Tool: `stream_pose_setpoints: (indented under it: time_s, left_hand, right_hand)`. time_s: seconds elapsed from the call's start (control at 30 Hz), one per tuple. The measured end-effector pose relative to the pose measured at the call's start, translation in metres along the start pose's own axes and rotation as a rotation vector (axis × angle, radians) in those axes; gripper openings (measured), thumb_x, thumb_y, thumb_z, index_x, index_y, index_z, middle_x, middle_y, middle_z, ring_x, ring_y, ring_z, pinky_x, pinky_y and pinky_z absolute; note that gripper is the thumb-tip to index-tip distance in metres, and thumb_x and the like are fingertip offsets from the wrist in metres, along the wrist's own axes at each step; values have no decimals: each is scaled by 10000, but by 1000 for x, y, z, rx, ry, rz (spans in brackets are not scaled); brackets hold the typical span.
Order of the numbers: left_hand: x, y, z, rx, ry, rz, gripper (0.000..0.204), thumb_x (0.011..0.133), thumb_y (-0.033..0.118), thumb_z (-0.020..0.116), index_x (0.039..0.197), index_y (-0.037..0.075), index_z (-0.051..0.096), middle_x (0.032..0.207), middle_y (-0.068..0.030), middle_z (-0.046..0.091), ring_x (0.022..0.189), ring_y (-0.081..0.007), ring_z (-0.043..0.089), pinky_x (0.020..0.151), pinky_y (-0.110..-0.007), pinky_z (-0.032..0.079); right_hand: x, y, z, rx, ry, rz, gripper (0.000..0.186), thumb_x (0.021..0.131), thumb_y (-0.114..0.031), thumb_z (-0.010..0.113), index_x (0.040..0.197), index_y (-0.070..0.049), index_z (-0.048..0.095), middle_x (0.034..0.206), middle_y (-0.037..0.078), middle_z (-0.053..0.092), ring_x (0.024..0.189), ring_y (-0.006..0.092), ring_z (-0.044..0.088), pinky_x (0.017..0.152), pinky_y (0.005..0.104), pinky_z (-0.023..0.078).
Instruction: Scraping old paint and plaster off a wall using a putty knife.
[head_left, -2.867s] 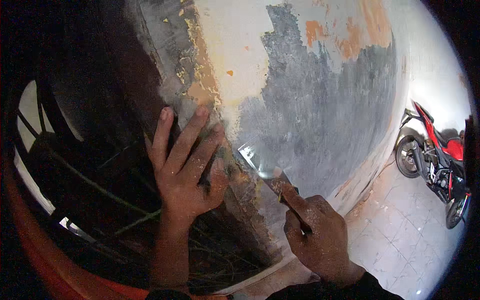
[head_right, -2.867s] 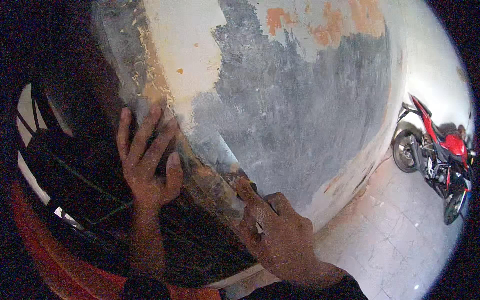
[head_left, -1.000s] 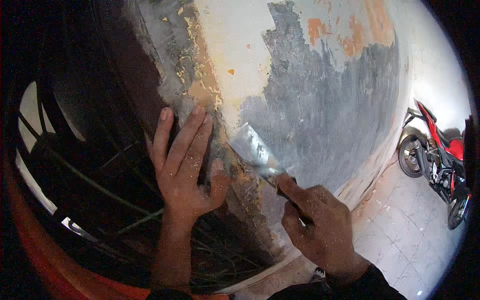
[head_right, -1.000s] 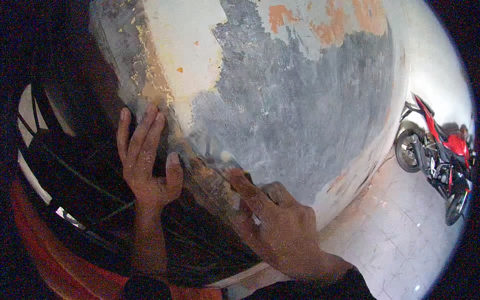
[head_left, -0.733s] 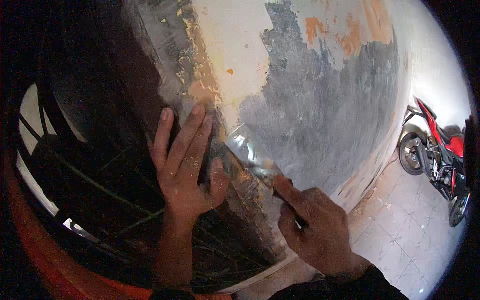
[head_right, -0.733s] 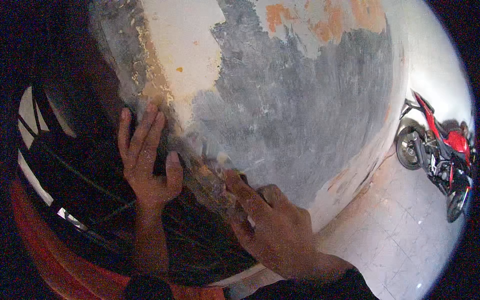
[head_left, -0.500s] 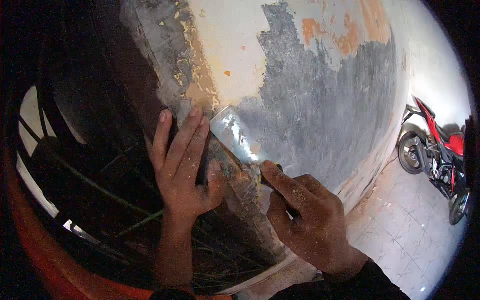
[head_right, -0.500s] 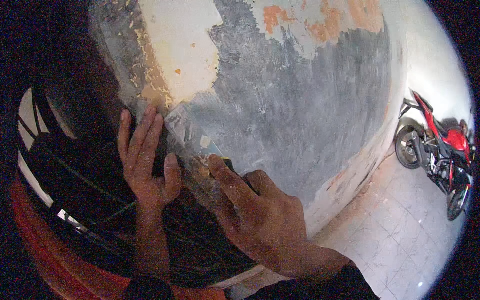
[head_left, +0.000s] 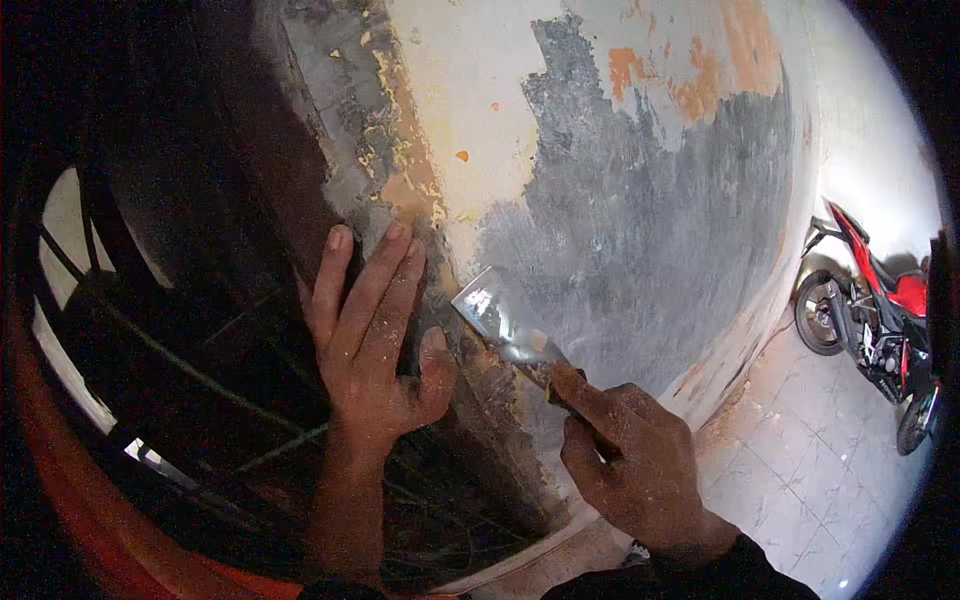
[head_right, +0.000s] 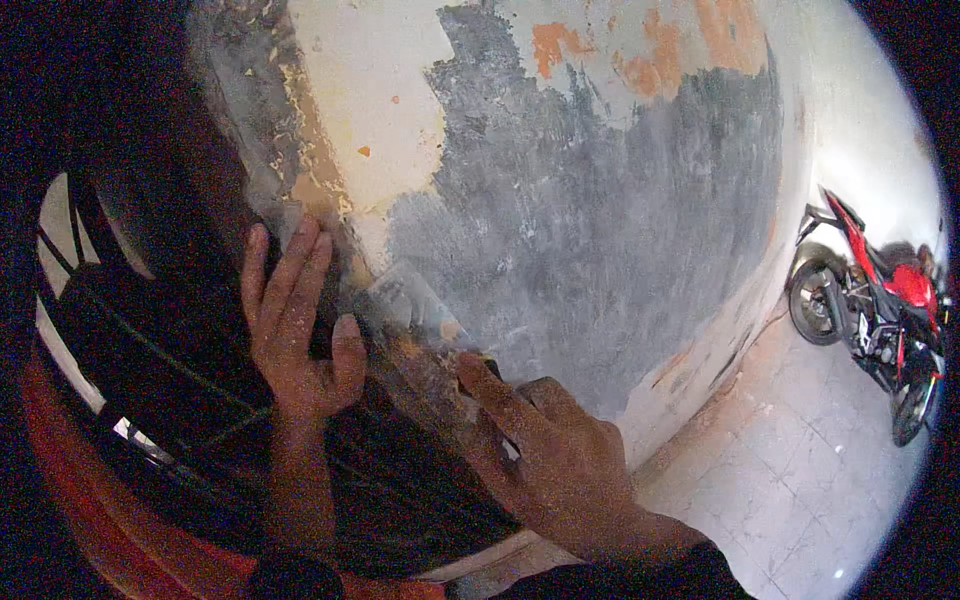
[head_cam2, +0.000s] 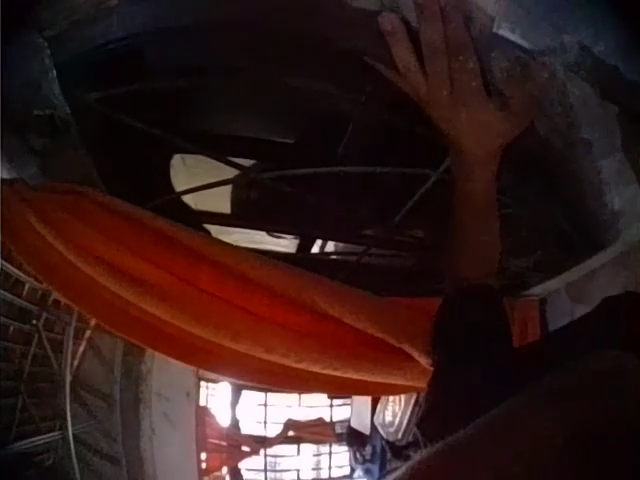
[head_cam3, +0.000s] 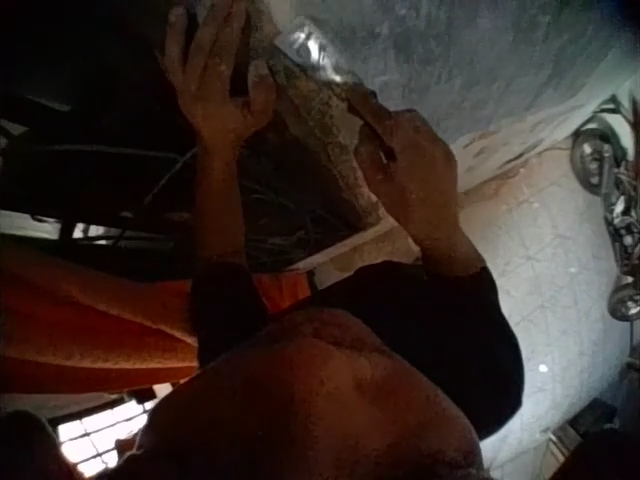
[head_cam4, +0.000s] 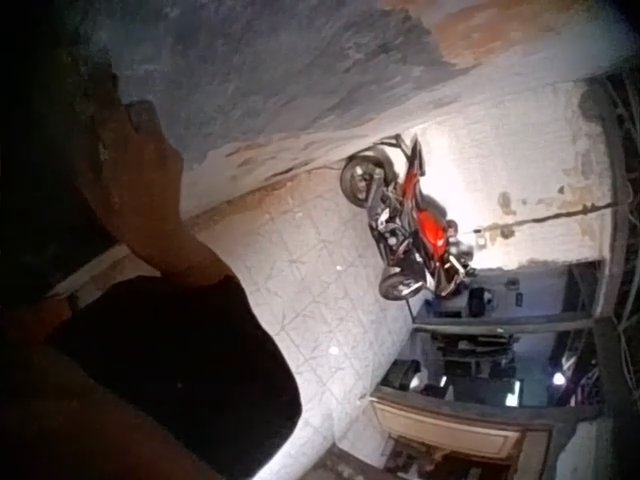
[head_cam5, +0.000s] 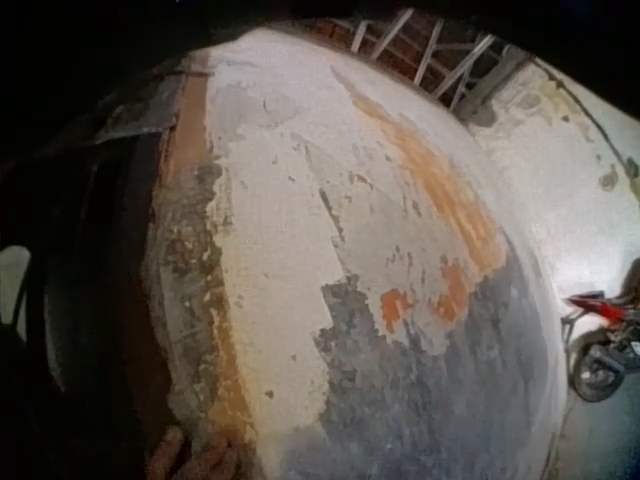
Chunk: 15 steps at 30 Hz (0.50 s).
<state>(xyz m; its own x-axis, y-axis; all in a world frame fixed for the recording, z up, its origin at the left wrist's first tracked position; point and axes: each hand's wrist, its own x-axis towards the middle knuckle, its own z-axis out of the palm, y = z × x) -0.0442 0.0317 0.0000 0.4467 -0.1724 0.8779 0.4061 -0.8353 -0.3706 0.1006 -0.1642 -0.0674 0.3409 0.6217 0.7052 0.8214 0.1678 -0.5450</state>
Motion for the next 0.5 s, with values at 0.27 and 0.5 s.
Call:
stream_pose_setpoints:
  time_s: [0.27,0.5]
  left_hand:
    - [1,0,0,-13,-2,3,524,904,298,565,1325,7,675,1476,-131,593,1458,-422,407,1197,-594,252]
    - [1,0,3,-34,17,12,525,902,303,559,1315,2,679,1467,-141,597,1448,-432,415,1196,-609,251]
  right_hand:
    - [18,-3,1,65,87,-18,502,875,-8,704,1361,-125,666,771,120,635,634,252,627,610,366,522]
    - [23,-6,-5,36,46,33,509,868,7,696,1357,-131,669,799,132,643,649,266,639,619,361,522]
